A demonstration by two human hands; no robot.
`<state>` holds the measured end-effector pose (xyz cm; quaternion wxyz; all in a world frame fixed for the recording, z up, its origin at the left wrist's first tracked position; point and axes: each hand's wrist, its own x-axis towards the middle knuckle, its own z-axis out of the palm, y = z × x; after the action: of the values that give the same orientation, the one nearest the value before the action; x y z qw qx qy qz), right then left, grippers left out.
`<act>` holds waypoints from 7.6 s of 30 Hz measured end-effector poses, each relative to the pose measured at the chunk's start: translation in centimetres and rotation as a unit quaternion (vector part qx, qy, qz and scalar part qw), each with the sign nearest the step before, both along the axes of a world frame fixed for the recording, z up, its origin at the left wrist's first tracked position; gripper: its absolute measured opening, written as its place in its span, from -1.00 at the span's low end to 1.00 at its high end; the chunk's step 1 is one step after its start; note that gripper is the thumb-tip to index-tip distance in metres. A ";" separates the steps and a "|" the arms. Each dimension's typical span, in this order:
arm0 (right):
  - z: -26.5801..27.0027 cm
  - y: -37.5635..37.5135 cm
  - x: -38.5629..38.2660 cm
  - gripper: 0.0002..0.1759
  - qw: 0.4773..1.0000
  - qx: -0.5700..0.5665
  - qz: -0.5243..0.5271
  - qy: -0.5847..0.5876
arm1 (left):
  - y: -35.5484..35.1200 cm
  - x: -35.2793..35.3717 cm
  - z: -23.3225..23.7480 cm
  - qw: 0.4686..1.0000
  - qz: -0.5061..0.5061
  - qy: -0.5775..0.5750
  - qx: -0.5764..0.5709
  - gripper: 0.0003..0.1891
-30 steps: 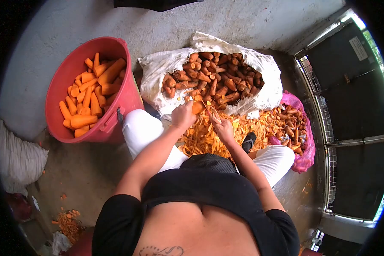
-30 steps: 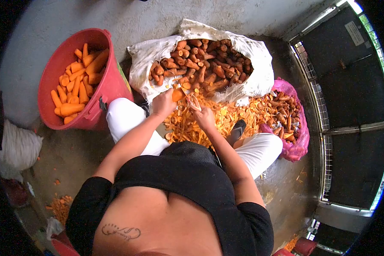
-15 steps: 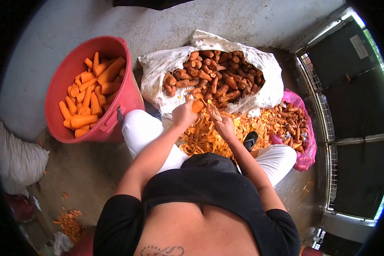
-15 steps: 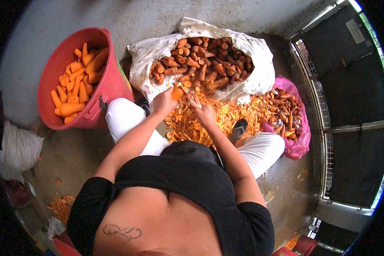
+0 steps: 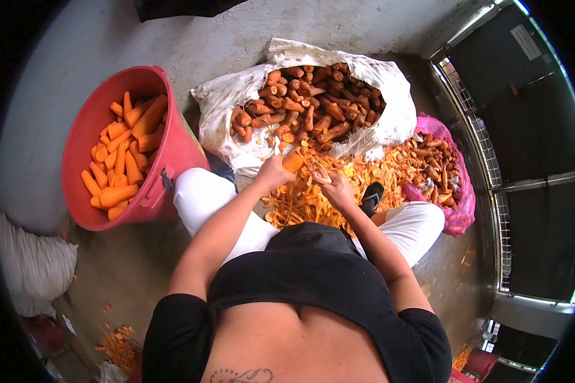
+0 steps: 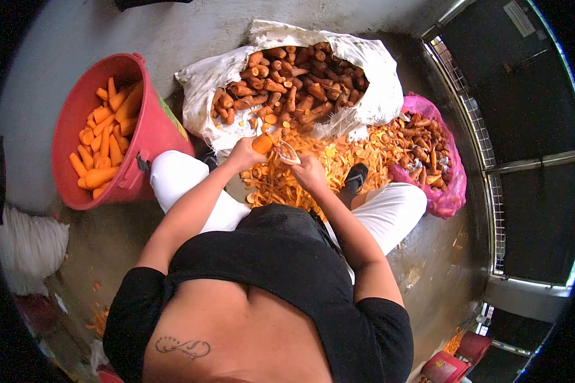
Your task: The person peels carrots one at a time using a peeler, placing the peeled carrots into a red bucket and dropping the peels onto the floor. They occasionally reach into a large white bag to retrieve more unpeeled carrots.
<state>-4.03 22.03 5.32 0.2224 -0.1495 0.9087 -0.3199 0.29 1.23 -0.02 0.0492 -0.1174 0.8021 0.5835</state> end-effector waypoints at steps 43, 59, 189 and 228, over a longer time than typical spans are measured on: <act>-9.6 6.9 -4.3 -0.36 0.980 0.077 -0.124 -0.136 | 0.0 0.9 1.6 0.826 -0.080 0.196 -0.523 -0.56; -12.1 5.6 -4.0 -0.25 0.994 0.076 -0.043 -0.071 | -0.4 1.7 2.0 0.911 0.094 0.333 -0.225 -0.59; -26.8 -22.7 -36.8 -0.63 0.977 0.100 -0.176 0.060 | -5.5 -12.2 0.7 0.896 -0.241 -0.115 -0.354 -0.62; 4.1 -7.2 -8.8 -0.51 0.948 -0.299 -0.019 0.109 | -10.3 -7.8 9.1 0.836 0.101 0.347 -0.413 -0.58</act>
<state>-12.82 14.81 9.42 0.0609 -0.2260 0.7928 -0.5628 -7.52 -9.04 9.04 -0.3444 0.0026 0.9167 0.2026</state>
